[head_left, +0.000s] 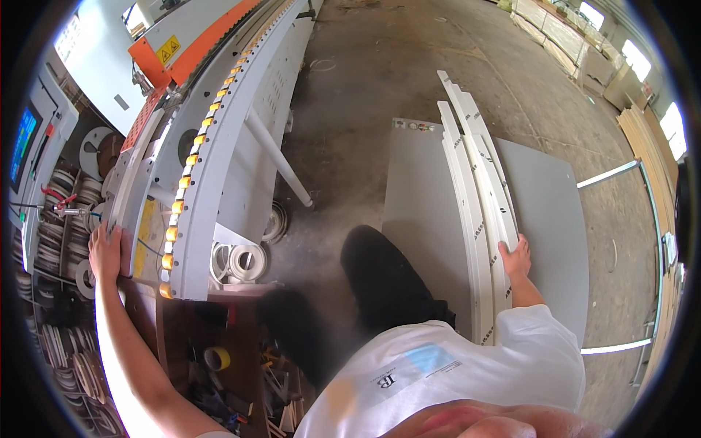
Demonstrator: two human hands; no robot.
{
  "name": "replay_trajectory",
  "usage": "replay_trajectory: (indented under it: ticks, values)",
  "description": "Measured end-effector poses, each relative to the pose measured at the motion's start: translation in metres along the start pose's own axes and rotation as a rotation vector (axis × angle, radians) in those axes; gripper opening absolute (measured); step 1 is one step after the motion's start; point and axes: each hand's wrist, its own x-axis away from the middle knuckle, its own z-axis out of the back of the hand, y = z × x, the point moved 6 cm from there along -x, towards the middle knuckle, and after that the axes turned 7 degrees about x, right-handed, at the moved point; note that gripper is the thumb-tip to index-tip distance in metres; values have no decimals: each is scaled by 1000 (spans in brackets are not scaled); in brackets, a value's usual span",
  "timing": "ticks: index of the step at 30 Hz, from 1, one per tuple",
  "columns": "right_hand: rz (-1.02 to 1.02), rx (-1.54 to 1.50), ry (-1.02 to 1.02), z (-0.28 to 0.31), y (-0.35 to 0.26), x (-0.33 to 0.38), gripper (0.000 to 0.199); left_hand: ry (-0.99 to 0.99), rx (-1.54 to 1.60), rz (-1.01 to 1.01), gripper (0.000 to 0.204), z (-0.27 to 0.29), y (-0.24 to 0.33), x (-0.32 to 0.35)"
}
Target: The person picks up long white boards one by one and feeds them into an industrial edge-banding machine.
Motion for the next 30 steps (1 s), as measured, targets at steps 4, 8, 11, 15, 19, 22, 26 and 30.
replay_trajectory:
  ticks: [4, 8, 11, 15, 19, 22, 26, 30]
  values:
    - [-20, -12, -7, 2, -1, 2, 93, 4, 2, -18, 65, 0, 0, -2]
    - [-47, -9, -71, 4, -1, 1, 96, 14, 32, -24, 63, 0, 5, 0]
    - [-33, -38, -38, 2, -2, -1, 97, 27, 1, -39, 62, 0, -3, 1]
    - [-33, 1, -53, 0, -2, -1, 96, 1, -47, -16, 63, 0, -2, 0]
    - [-15, -1, -36, 1, -1, 2, 95, 11, 13, 24, 62, 6, 9, 5]
    - [-13, -2, -43, 5, -6, 4, 96, 25, 0, 27, 62, 12, 16, 7]
    - [17, -26, 23, 1, 0, -1, 98, 24, -5, 25, 65, 10, 13, 6]
    - [-31, 26, -55, 0, -4, -2, 97, 37, 21, 16, 67, 9, 5, 6]
